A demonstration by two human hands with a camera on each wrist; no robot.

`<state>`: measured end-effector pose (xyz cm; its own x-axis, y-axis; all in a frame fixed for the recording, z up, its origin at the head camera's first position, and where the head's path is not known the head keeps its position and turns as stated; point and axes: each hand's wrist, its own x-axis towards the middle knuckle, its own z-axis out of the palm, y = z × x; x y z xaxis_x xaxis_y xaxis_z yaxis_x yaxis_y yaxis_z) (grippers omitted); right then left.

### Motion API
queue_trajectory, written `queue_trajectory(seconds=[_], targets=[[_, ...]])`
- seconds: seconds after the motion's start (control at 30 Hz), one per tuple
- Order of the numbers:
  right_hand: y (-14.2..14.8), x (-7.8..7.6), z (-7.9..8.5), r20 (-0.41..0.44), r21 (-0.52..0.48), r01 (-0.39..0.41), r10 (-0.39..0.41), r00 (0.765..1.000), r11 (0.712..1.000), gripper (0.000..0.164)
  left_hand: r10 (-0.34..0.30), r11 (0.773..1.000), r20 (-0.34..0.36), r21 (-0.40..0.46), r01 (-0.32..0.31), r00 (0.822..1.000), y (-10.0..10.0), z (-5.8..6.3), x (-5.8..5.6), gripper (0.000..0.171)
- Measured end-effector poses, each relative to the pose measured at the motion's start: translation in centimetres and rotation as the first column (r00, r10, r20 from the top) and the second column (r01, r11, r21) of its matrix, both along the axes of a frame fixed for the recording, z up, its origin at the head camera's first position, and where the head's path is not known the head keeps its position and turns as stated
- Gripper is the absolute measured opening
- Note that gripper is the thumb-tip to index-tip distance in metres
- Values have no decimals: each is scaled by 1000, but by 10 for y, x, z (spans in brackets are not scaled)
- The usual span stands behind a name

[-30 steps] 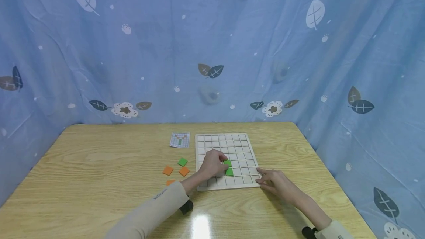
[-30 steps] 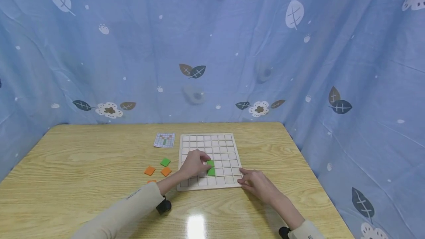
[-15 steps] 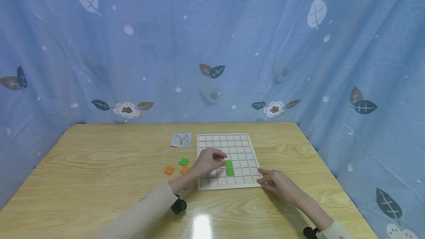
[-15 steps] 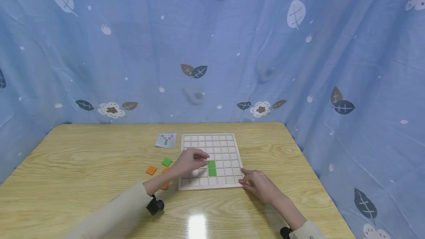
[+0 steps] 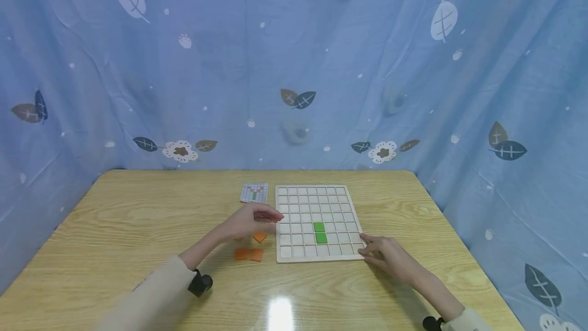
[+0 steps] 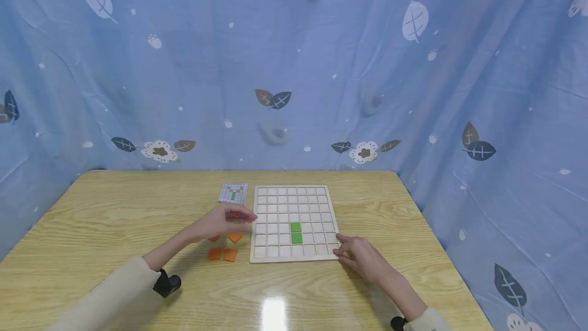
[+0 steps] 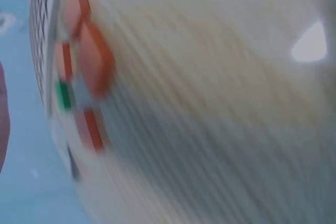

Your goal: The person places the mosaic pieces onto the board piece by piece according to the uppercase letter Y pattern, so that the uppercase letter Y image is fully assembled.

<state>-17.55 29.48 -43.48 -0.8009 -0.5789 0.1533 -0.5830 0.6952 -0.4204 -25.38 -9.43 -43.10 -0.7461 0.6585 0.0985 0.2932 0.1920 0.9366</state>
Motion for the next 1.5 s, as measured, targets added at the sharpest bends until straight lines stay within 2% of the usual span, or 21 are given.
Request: queue_trajectory(seconds=[0.23, 0.53, 0.67, 0.8, 0.87, 0.93, 1.03, 1.13, 1.3, 1.5], targets=[[1, -1, -1, -23, -2, 1, -1, 1000, 1000, 9, -19, 999, 62, -49, 22, 998, -33, -2, -13, 31], [0, -2, -1, -70, -5, -17, 17, 997, 1000, 11, -14, 991, 38, -131, 19, 999, -41, -17, -30, 38], [-1, -2, -2, -61, -6, -22, 21, 998, 1000, 12, -10, 981, -22, -194, 5, 1000, -40, -22, -35, 38], [-1, -3, -3, -50, -14, -28, 28, 998, 999, 13, -20, 971, -151, -239, -17, 988, -40, -23, -39, 28], [0, -3, -3, -46, -17, -29, 28, 999, 999, 13, -20, 965, -192, -259, -31, 981, -39, -23, -39, 23], [0, -3, -4, -48, -20, -32, 31, 998, 999, 13, -6, 963, -194, -266, -46, 981, -39, -22, -39, 22], [0, -2, -5, -56, -23, -37, 36, 998, 999, 13, 33, 961, -179, -265, -81, 983, -37, -20, -37, 21], [0, -2, -5, -59, -27, -42, 40, 997, 999, 13, 79, 959, -215, -251, -133, 973, -32, -18, -33, 22], [0, -2, -4, -59, -28, -42, 41, 997, 999, 13, 128, 967, -284, -178, -183, 950, -13, -15, -28, 22], [0, -1, -4, -60, -31, -43, 41, 997, 999, 12, 186, 969, -290, -101, -223, 939, 14, -11, -21, 20]])
